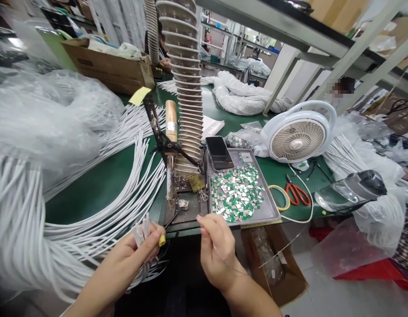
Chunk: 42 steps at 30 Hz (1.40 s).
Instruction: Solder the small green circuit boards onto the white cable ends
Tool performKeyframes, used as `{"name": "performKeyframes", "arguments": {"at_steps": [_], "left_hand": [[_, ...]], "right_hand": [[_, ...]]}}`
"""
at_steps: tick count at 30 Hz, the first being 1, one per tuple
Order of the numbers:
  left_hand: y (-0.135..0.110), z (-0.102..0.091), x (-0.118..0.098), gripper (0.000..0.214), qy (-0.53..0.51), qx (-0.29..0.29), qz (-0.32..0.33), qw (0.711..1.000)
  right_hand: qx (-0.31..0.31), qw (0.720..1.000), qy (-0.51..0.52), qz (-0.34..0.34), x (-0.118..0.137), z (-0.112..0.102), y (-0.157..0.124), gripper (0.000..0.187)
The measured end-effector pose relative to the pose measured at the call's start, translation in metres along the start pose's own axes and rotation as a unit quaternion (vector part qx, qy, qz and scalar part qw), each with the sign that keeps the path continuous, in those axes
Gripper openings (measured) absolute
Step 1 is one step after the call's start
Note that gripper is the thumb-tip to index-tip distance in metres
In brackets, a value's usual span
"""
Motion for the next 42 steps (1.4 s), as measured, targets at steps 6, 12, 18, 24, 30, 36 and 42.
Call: {"name": "performKeyframes", "arguments": {"at_steps": [6,12,18,24,30,36,42], "left_hand": [[-0.003,-0.004,0.001,0.016,-0.049,-0.010,0.002,0.999],[-0.004,-0.005,0.006,0.015,-0.118,-0.013,-0.027,0.993],[-0.001,-0.002,0.008,0.018,-0.167,-0.029,-0.033,0.985],[0.000,-0.001,0.008,0.019,-0.175,-0.001,-0.020,0.984],[-0.002,0.002,0.009,0.024,-0.196,0.018,-0.027,0.980],[-0.003,0.006,0.009,0.029,-0.210,0.044,0.002,0.977],[-0.003,0.008,0.008,0.032,-0.165,0.096,0.011,0.982]], "right_hand": [[-0.023,0.986,-0.095,0.132,-0.032,-0.025,0.012,0.021],[0.109,0.961,-0.192,0.166,-0.040,-0.031,0.029,0.009],[0.177,0.935,-0.255,0.170,-0.039,-0.024,0.033,0.010],[0.177,0.928,-0.296,0.138,-0.040,-0.023,0.031,0.012],[0.150,0.925,-0.319,0.139,-0.044,-0.025,0.032,0.019],[0.080,0.952,-0.256,0.145,-0.044,-0.026,0.033,0.016],[0.046,0.993,-0.054,0.098,-0.019,-0.020,0.030,0.014]]}}
Point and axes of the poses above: each hand's wrist, its own y-axis towards the middle knuckle, its own z-axis out of the palm, x = y × z, the point moved 2 cm from there along y, towards the middle knuckle, and after that the axes turned 4 degrees about y, right-handed, at the moved point
